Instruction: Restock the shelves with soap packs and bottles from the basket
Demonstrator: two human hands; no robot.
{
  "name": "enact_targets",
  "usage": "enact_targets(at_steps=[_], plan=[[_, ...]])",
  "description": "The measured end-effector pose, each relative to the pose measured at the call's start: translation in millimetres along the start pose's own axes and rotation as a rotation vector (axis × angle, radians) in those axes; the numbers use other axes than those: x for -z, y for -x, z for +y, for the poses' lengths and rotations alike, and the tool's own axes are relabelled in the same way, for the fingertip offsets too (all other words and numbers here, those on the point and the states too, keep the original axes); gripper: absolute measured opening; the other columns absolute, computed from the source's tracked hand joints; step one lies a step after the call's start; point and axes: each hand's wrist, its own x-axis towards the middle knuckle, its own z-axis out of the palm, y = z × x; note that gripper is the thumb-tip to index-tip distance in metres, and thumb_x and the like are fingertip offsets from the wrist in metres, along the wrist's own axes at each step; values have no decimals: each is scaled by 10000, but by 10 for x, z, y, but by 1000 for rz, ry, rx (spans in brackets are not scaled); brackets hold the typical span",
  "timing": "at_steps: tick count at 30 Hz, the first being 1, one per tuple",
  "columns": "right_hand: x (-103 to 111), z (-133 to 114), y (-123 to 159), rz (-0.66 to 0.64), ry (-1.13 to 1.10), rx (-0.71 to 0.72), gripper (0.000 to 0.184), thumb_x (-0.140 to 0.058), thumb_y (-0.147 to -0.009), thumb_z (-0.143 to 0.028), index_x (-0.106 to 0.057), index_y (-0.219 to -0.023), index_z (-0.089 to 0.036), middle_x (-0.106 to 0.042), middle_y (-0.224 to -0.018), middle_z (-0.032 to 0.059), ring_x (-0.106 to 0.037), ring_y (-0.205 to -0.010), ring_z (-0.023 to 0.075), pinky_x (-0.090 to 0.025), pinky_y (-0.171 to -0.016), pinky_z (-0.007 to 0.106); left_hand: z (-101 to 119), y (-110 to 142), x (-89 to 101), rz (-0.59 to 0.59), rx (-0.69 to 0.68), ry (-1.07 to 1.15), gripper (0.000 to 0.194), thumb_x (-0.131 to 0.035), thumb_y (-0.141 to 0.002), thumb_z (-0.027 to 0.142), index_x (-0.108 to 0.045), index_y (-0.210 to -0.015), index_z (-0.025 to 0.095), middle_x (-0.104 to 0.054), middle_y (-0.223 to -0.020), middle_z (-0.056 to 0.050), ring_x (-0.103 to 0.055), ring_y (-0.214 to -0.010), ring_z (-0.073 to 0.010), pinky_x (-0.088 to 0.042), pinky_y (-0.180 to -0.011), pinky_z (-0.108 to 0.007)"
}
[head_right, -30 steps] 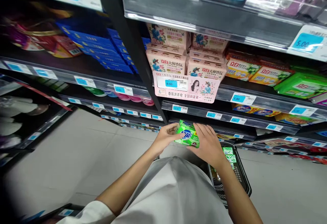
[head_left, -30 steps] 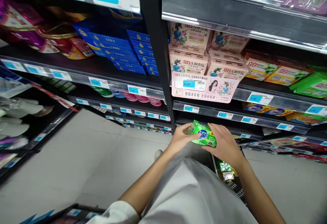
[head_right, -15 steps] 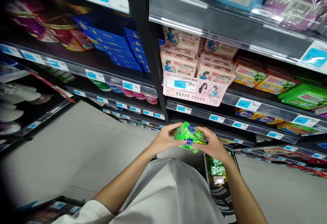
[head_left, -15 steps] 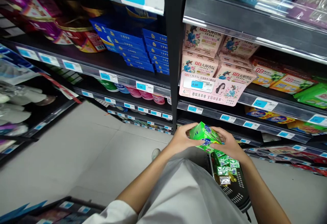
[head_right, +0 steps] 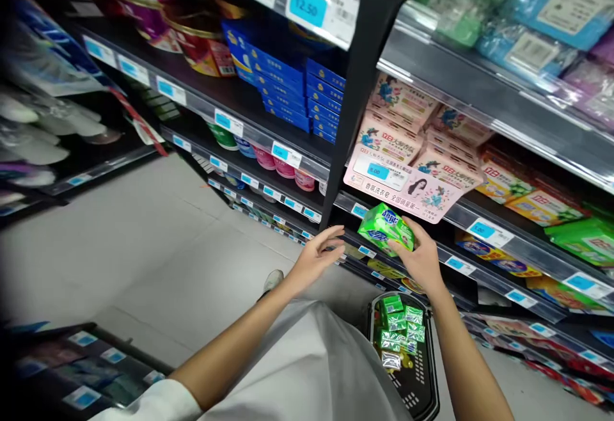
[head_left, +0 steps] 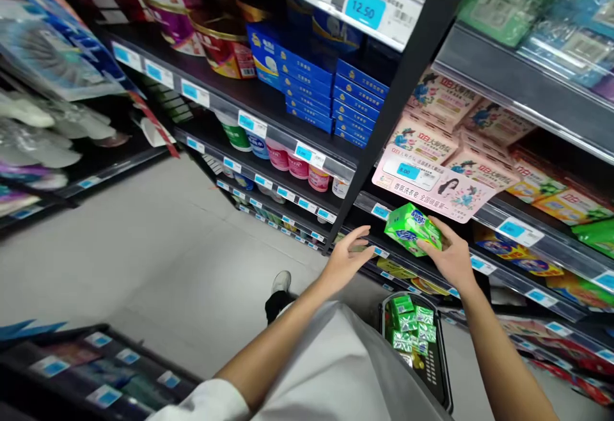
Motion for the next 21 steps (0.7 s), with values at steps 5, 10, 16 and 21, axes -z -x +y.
enact_targets(at_steps=[5, 10, 16, 21], plan=[[-83, 9, -257, 76, -98, 1, 703, -923, -597, -482, -733, -1186, -150, -739, -1209, 136, -671, -1162, 354, -497, -1083, 555, -152, 81, 136, 95, 10, 82, 518, -750, -781, 376, -667, -1261, 197, -640, -1355, -138, -662, -1094, -242, -533, -886, -340], [-182, -85, -436, 97, -225, 96, 678, -934, -591, -396, -720, -1185, -149, -734, -1220, 142, -650, -1208, 344, -446, -1135, 556, -248, 155, 233, 158, 13, 127, 558, -760, -757, 424, -668, -1250, 181, -646, -1333, -145, -666, -1062, -237, -532, -870, -337], [-220, -73, -603, 132, -276, 72, 771, -913, -618, -369, -637, -1313, -181, -664, -1347, 131, -631, -1238, 321, -430, -1154, 548, -255, 282, 310, 201, 38, 172, 542, -729, -792, 462, -649, -1256, 193, -643, -1337, -139, -644, -1139, -244, -527, -905, -346], [-189, 65, -960, 117, -157, 123, 837, -828, -667, -509, -551, -1408, -235, -588, -1438, 115, -572, -1305, 320, -356, -1184, 598, -234, 420, 374, 263, 52, 199, 549, -744, -780, 485, -658, -1237, 194, -651, -1334, -142, -650, -1129, -243, -532, -922, -356]])
